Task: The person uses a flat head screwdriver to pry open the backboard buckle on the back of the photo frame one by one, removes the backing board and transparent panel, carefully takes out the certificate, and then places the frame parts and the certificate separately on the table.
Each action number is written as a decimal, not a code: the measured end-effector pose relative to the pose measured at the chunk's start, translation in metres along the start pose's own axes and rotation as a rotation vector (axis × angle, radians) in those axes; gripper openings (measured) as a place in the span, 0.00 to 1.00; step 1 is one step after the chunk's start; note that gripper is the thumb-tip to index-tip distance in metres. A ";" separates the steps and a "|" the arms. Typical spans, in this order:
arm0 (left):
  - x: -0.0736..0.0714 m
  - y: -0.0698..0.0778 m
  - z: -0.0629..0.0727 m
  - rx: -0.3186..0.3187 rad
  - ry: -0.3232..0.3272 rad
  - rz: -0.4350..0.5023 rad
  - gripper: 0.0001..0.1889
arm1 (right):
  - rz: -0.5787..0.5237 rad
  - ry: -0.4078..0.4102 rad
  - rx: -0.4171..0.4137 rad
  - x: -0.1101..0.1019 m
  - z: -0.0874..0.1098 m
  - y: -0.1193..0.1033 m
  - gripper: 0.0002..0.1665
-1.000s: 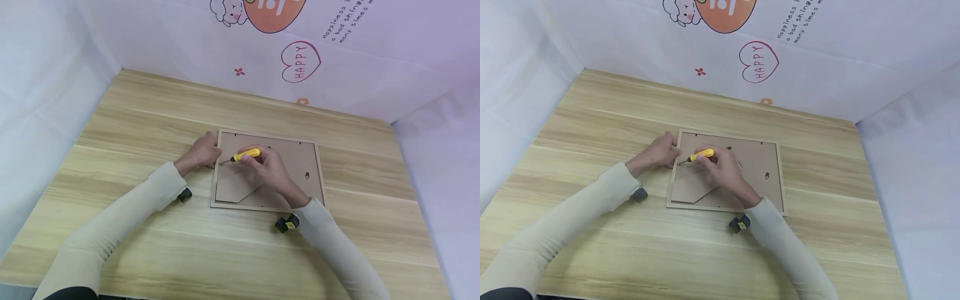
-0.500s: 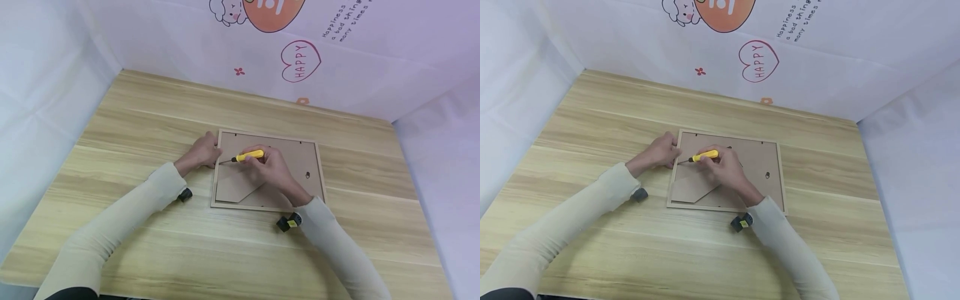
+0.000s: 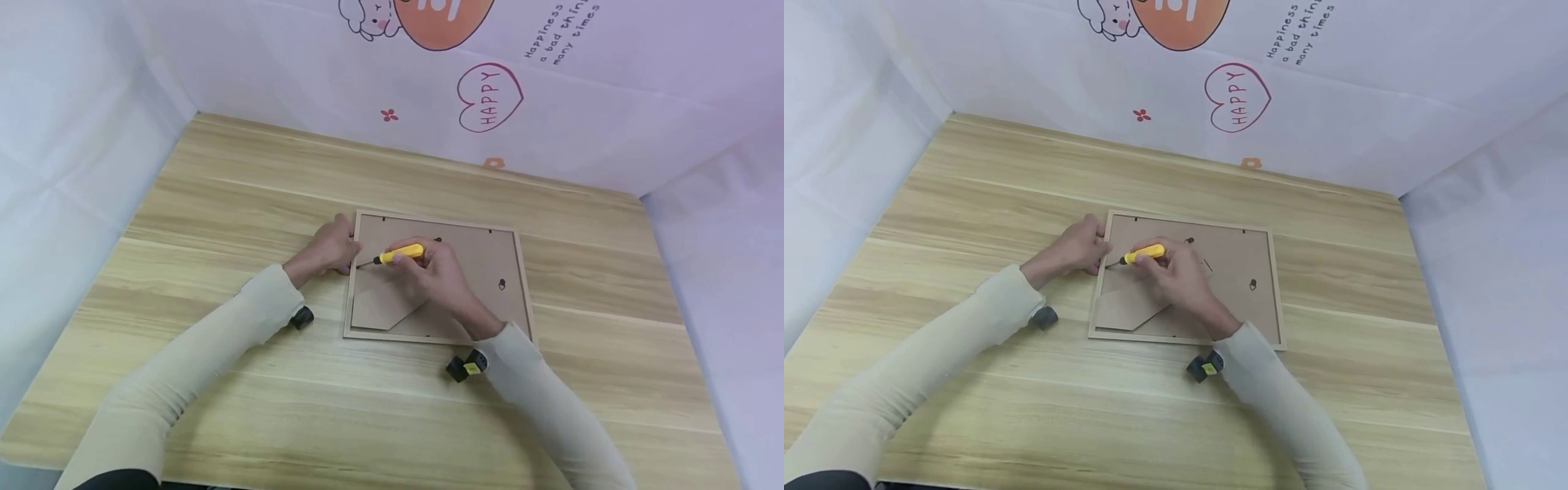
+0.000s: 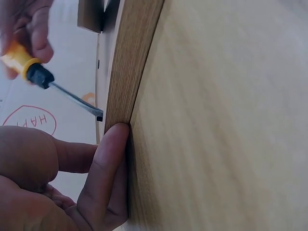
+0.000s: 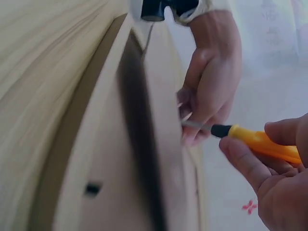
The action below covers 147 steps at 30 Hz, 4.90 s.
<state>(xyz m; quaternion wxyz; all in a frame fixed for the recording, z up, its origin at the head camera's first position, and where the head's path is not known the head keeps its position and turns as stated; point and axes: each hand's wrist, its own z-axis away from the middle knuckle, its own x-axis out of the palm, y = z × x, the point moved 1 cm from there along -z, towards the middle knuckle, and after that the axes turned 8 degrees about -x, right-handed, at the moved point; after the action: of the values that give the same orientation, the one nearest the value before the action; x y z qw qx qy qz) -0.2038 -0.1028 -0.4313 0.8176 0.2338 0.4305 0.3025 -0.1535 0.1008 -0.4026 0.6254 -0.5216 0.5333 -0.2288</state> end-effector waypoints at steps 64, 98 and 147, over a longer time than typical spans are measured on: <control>-0.016 0.032 -0.040 0.345 0.196 -0.634 0.16 | 0.218 -0.031 0.088 -0.003 0.021 0.004 0.15; -0.018 0.011 -0.024 0.413 0.308 -0.681 0.14 | 0.502 -0.026 0.143 -0.035 0.032 0.027 0.18; -0.008 -0.020 0.031 0.246 0.395 -0.614 0.09 | 0.483 0.013 0.047 -0.037 0.026 0.024 0.15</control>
<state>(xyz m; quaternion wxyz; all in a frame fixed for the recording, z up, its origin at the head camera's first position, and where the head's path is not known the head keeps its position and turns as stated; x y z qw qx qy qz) -0.1748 -0.1267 -0.4235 0.7372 0.1276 0.6629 0.0286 -0.1489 0.1512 -0.4116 0.6706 -0.3629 0.6410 -0.0883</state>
